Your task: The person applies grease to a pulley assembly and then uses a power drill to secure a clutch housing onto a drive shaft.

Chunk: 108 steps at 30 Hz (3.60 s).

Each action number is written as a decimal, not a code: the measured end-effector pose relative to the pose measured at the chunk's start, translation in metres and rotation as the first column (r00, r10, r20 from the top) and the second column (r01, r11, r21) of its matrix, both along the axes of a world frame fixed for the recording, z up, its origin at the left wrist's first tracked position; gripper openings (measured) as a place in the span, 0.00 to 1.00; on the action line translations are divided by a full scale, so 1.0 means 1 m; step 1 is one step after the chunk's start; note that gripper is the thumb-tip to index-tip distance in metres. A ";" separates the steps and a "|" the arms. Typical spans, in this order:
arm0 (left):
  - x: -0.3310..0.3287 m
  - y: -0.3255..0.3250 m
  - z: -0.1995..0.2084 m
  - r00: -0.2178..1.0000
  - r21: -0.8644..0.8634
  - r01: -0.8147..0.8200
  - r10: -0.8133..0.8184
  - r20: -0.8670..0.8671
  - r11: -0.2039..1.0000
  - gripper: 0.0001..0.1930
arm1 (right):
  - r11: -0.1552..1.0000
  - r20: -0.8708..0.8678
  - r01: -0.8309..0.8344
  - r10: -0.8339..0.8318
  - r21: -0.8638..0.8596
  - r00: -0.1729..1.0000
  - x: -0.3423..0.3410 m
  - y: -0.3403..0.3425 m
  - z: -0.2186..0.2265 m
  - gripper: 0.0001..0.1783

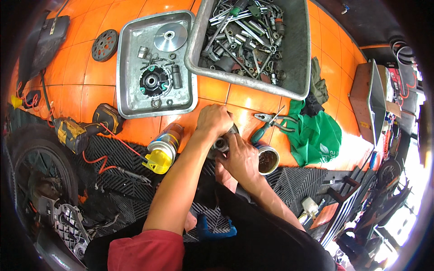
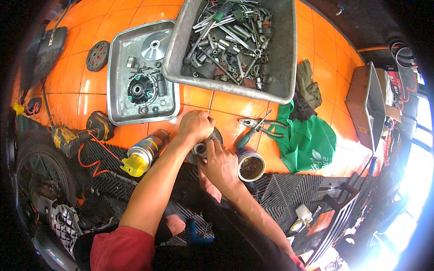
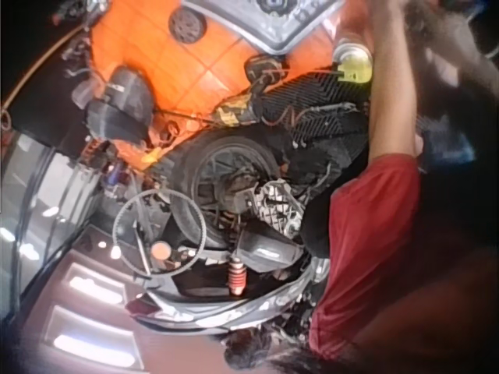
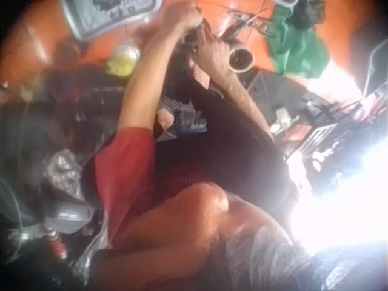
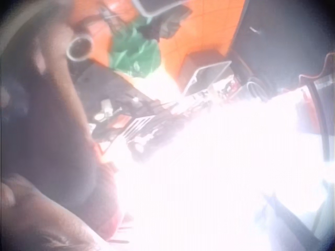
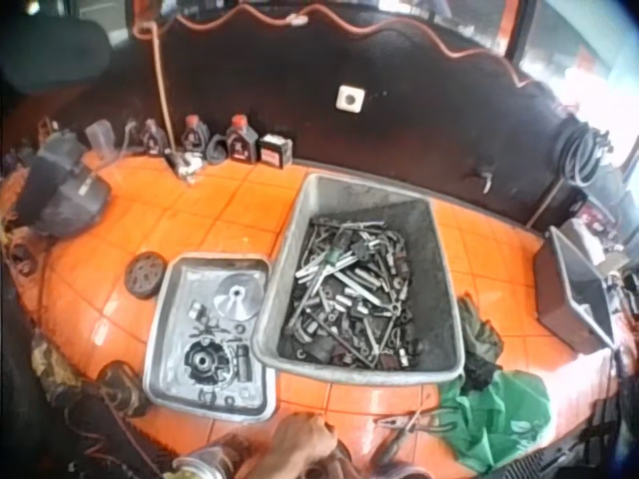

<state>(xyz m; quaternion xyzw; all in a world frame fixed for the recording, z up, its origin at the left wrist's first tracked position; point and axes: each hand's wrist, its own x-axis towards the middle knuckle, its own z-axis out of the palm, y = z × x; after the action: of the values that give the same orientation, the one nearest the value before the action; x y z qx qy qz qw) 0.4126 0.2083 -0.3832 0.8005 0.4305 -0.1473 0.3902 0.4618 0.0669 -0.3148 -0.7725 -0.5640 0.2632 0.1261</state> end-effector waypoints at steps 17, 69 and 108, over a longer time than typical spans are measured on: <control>0.001 0.001 -0.005 1.000 0.041 0.006 -0.007 0.011 0.999 0.19 | 0.990 0.130 -0.017 0.035 -0.140 0.991 0.000 0.015 0.003 0.32; 0.003 -0.002 0.003 0.999 0.130 -0.011 0.006 0.038 0.991 0.25 | 0.976 0.132 0.107 -0.083 -0.192 0.988 -0.002 0.023 -0.001 0.30; -0.181 -0.031 0.446 0.769 0.558 0.015 -0.367 0.524 0.830 0.19 | 0.824 0.086 0.541 -0.559 0.168 0.825 0.016 -0.310 0.230 0.17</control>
<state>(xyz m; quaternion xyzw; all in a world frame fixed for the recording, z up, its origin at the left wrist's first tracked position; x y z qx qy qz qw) 0.2320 0.1774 0.0631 0.9199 0.2167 0.2016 0.2571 0.4781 -0.2431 -0.0851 -0.9074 -0.3408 0.1249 0.2118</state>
